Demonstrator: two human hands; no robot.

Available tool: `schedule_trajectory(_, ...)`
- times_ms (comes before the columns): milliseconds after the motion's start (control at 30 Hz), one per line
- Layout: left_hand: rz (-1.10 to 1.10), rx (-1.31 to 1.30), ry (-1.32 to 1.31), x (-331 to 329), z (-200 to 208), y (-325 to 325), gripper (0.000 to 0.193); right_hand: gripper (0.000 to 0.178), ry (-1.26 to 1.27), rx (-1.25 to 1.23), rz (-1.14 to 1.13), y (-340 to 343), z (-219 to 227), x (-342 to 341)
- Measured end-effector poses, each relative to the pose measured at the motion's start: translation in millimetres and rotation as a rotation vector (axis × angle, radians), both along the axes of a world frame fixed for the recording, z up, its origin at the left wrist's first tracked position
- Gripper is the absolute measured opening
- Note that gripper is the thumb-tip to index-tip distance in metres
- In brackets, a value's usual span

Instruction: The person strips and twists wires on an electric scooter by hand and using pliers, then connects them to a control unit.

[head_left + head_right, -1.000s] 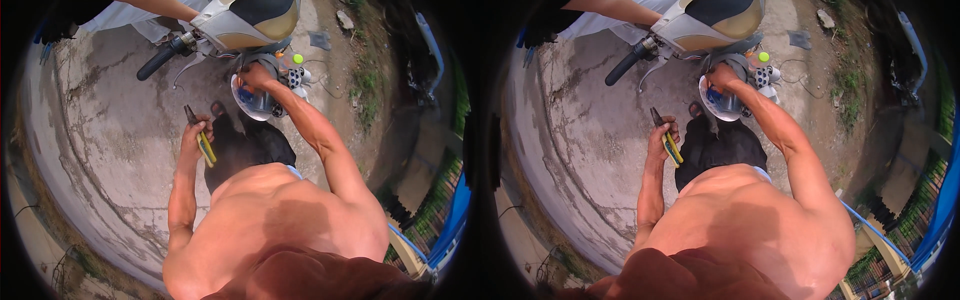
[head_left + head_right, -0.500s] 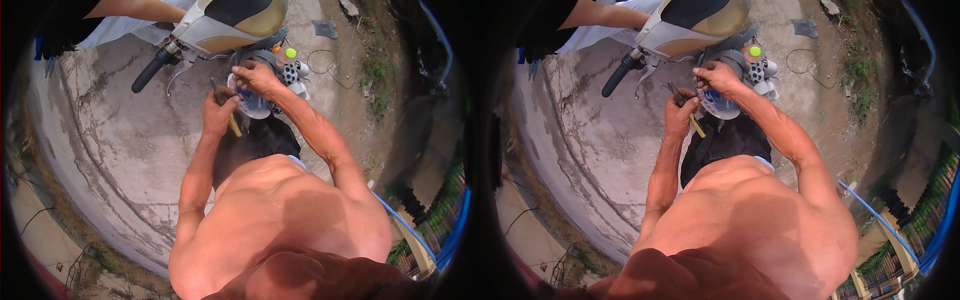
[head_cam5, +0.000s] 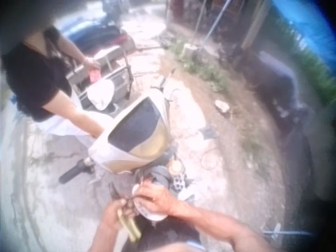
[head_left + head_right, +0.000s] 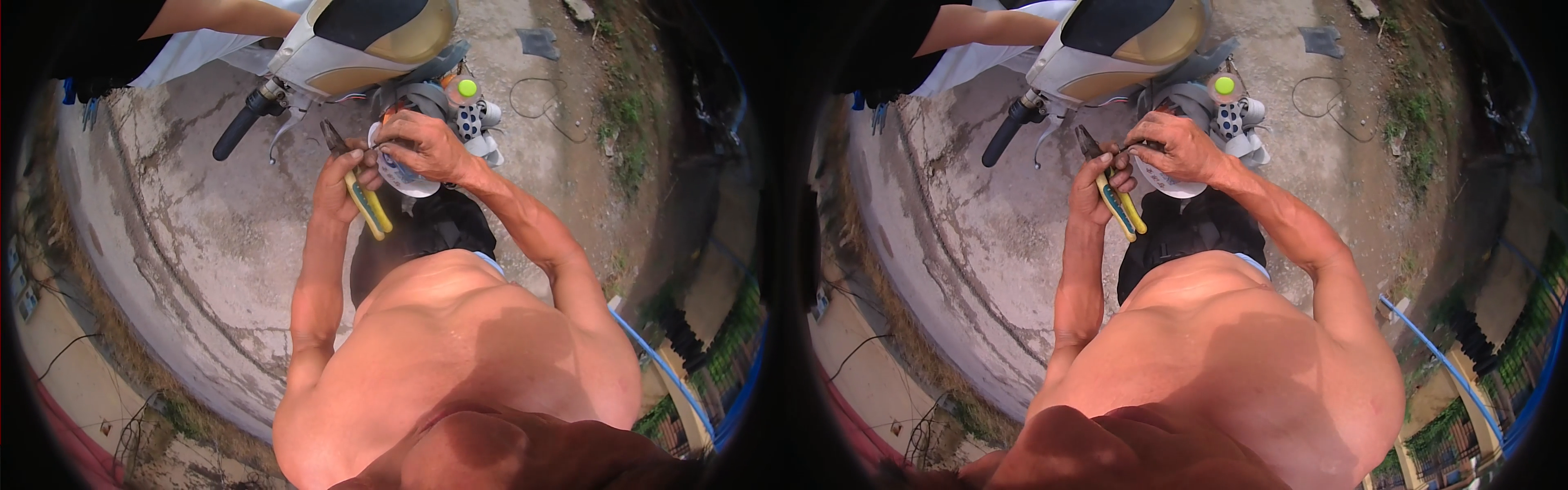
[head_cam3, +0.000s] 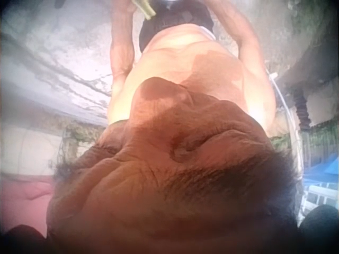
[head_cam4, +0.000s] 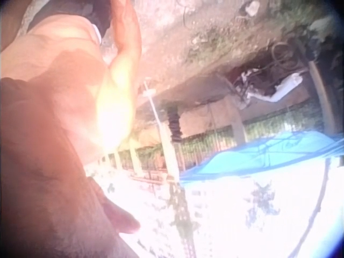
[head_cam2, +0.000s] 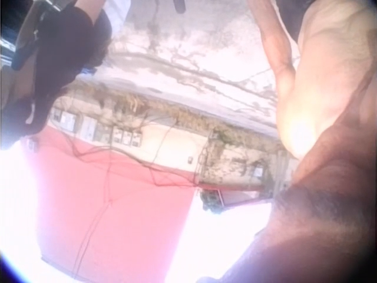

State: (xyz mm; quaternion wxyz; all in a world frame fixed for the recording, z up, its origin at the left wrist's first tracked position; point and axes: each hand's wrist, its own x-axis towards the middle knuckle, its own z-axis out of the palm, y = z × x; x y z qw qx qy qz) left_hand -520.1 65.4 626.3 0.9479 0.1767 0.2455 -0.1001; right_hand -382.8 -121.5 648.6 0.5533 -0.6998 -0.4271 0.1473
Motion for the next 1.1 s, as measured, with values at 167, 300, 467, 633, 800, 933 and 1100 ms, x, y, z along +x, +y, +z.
schedule_trajectory(167, -0.106, 0.250, 0.104, -80.1, -0.1, -5.0, 0.069, 0.017, 0.152, -0.016, -0.096, -1.7, 4.9, 5.4)
schedule_trajectory(300, -0.258, 0.478, 0.271, -127.9, 0.0, -14.8, 0.058, 0.016, 0.144, -0.008, -0.106, 4.5, 11.3, 3.4)
schedule_trajectory(467, -0.543, 1.073, 0.382, -119.1, 6.6, -9.7, 0.032, 0.018, 0.194, -0.008, -0.142, 12.2, 22.0, 1.0)
schedule_trajectory(633, -0.426, 1.444, 0.284, -76.3, 43.4, -13.0, 0.032, 0.019, 0.197, -0.045, -0.142, 13.8, 16.4, -1.3)
schedule_trajectory(800, -0.324, 1.075, 0.106, -62.2, 38.7, -13.0, 0.032, 0.020, 0.289, -0.007, -0.196, 10.8, 8.4, -7.3)
schedule_trajectory(933, -0.258, 1.412, -0.165, -52.6, 33.8, -19.2, 0.027, 0.020, 0.368, -0.022, -0.192, 6.8, 13.2, -7.8)
schedule_trajectory(1100, -0.179, 1.443, -0.162, -48.8, 32.0, -26.5, 0.027, 0.020, 0.324, 0.016, -0.245, 4.7, 10.4, -9.3)
